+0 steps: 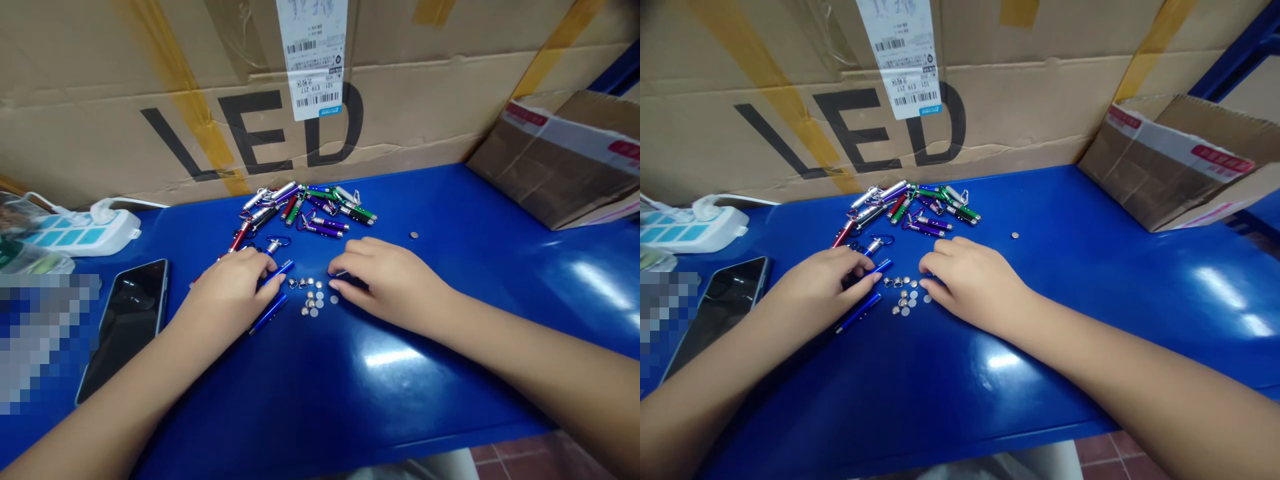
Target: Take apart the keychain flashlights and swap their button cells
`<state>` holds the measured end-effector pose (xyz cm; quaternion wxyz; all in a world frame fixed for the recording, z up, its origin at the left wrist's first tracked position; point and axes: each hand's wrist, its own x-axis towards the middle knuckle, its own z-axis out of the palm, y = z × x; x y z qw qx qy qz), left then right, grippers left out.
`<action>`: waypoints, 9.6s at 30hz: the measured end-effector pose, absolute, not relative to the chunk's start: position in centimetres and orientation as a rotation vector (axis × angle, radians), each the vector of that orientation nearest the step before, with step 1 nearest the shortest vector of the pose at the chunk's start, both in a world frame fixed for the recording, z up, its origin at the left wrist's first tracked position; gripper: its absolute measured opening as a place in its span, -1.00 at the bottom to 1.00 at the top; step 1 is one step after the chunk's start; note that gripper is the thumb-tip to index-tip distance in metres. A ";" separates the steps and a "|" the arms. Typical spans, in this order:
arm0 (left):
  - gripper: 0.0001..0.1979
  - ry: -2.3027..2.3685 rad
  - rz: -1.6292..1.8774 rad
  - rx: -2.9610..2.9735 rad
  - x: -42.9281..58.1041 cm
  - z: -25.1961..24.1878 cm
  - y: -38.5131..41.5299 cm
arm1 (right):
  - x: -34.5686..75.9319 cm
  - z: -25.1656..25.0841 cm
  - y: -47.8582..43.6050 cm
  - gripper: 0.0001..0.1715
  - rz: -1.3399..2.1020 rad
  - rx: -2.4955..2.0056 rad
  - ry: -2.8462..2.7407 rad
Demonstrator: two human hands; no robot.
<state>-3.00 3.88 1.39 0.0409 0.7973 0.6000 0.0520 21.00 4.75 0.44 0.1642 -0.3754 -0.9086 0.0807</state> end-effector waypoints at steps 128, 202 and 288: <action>-0.76 1.433 0.979 2.866 -2.1 -0.1 5.2 | 17.6 1.8 6.0 -0.76 1.841 -1.057 -1.050; -0.78 1.329 1.081 1.332 -1.5 0.3 4.8 | 20.0 1.5 7.9 -0.83 1.588 -1.303 -1.407; -0.81 1.262 0.988 1.820 -1.2 -1.1 4.0 | 18.0 0.1 6.1 -0.83 0.391 -0.998 -2.662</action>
